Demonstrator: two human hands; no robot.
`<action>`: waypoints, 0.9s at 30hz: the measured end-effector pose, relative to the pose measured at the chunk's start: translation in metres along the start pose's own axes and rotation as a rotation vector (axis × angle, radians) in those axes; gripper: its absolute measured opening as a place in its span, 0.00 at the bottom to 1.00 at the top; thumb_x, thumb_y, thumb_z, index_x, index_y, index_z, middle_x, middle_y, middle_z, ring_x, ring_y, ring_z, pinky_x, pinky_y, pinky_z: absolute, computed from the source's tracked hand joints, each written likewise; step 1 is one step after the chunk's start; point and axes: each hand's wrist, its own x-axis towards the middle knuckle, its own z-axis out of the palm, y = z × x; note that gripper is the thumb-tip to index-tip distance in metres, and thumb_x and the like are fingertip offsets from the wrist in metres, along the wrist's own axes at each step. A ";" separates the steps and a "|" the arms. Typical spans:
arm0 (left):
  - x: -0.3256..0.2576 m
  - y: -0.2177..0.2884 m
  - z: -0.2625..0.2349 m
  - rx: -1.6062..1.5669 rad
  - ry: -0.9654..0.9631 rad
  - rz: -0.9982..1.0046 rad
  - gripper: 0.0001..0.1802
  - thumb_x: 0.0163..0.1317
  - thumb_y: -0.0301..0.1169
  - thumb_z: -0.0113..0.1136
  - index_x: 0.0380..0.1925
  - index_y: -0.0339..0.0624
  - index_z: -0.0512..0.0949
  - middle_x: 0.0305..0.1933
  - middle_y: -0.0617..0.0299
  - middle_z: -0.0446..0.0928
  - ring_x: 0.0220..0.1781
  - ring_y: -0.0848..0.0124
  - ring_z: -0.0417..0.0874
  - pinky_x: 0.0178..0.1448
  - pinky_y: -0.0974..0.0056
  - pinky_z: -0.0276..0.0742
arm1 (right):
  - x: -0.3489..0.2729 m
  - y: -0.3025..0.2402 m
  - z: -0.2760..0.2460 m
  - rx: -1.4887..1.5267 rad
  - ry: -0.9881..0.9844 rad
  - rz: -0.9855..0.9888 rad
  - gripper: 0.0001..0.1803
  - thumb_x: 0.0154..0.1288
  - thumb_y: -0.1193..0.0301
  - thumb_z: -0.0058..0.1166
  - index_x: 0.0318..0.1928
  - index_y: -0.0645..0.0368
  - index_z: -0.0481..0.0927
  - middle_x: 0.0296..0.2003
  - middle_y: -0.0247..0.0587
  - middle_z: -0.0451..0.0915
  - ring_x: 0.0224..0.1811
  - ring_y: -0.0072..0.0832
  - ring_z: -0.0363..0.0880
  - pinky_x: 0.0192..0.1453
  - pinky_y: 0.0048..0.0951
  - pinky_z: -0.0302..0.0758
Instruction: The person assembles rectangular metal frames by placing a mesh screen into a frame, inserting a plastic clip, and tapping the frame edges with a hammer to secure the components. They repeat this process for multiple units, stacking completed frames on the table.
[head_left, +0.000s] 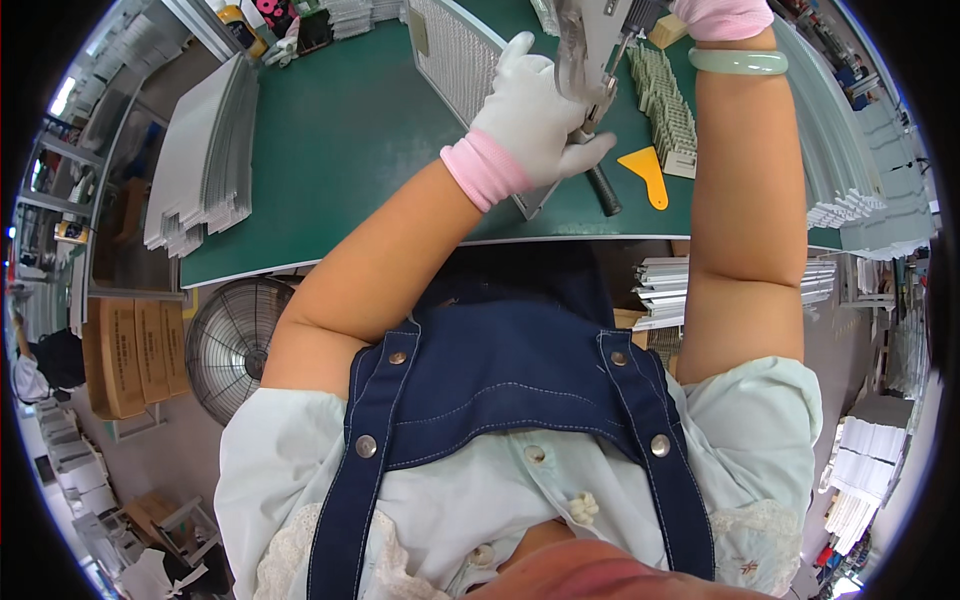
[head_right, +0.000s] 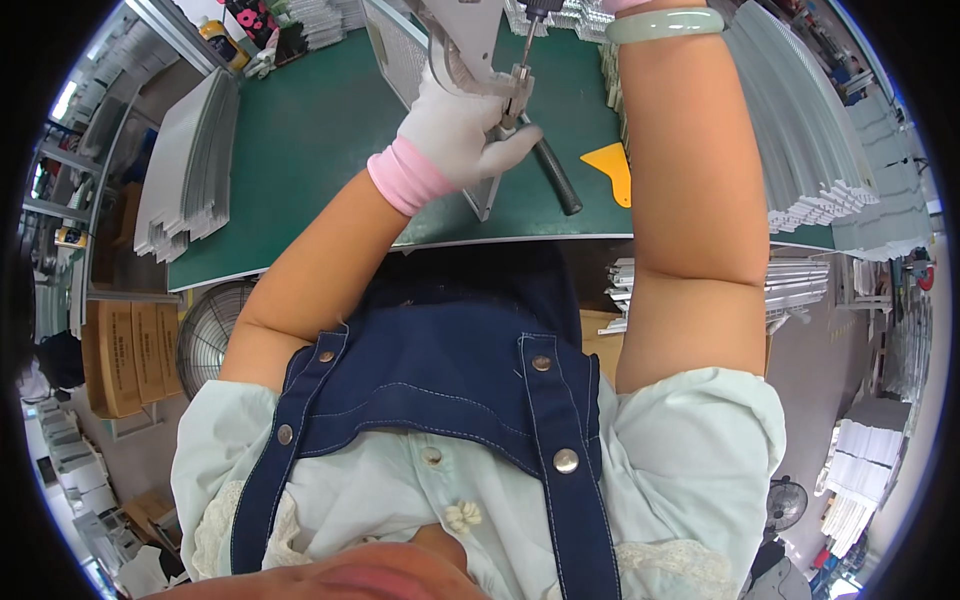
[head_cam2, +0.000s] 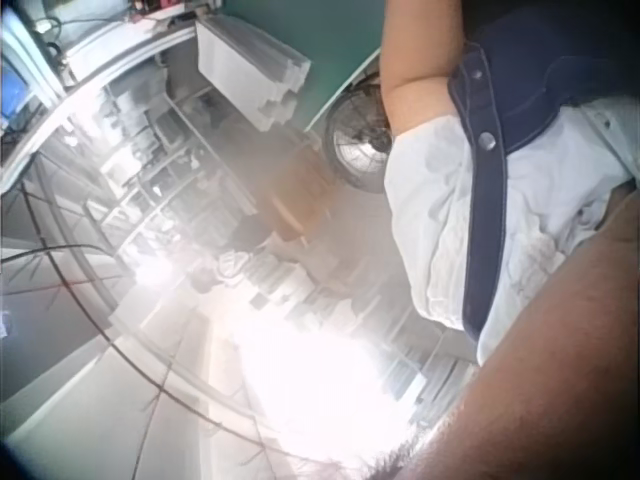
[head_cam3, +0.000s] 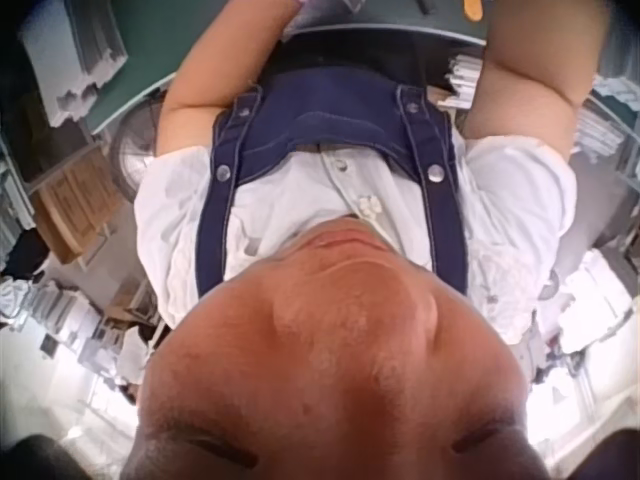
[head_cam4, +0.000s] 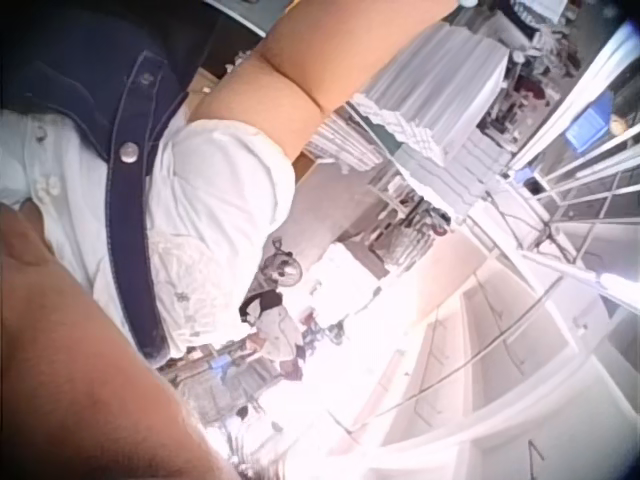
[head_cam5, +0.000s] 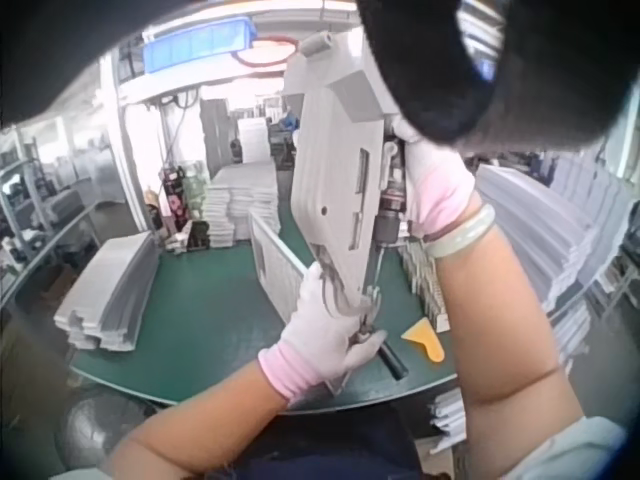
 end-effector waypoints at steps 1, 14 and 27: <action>-0.001 -0.002 0.001 0.005 -0.022 -0.006 0.26 0.56 0.51 0.61 0.51 0.51 0.79 0.26 0.64 0.77 0.40 0.57 0.75 0.70 0.41 0.53 | -0.001 0.001 0.002 -0.007 0.002 -0.009 0.16 0.64 0.68 0.59 0.49 0.64 0.81 0.36 0.43 0.86 0.32 0.31 0.85 0.37 0.33 0.83; -0.001 0.005 -0.002 0.016 -0.032 -0.035 0.24 0.57 0.50 0.61 0.48 0.49 0.79 0.33 0.58 0.78 0.44 0.53 0.76 0.71 0.39 0.53 | -0.009 0.000 0.014 -0.080 0.028 -0.113 0.14 0.64 0.69 0.61 0.46 0.65 0.83 0.35 0.41 0.85 0.30 0.28 0.84 0.34 0.28 0.81; -0.006 0.005 -0.004 -0.067 -0.170 -0.126 0.26 0.57 0.54 0.58 0.49 0.50 0.81 0.51 0.50 0.77 0.58 0.49 0.73 0.69 0.41 0.56 | -0.054 -0.004 0.049 -0.261 0.011 -0.328 0.13 0.63 0.69 0.62 0.44 0.66 0.84 0.33 0.39 0.85 0.28 0.24 0.83 0.31 0.24 0.78</action>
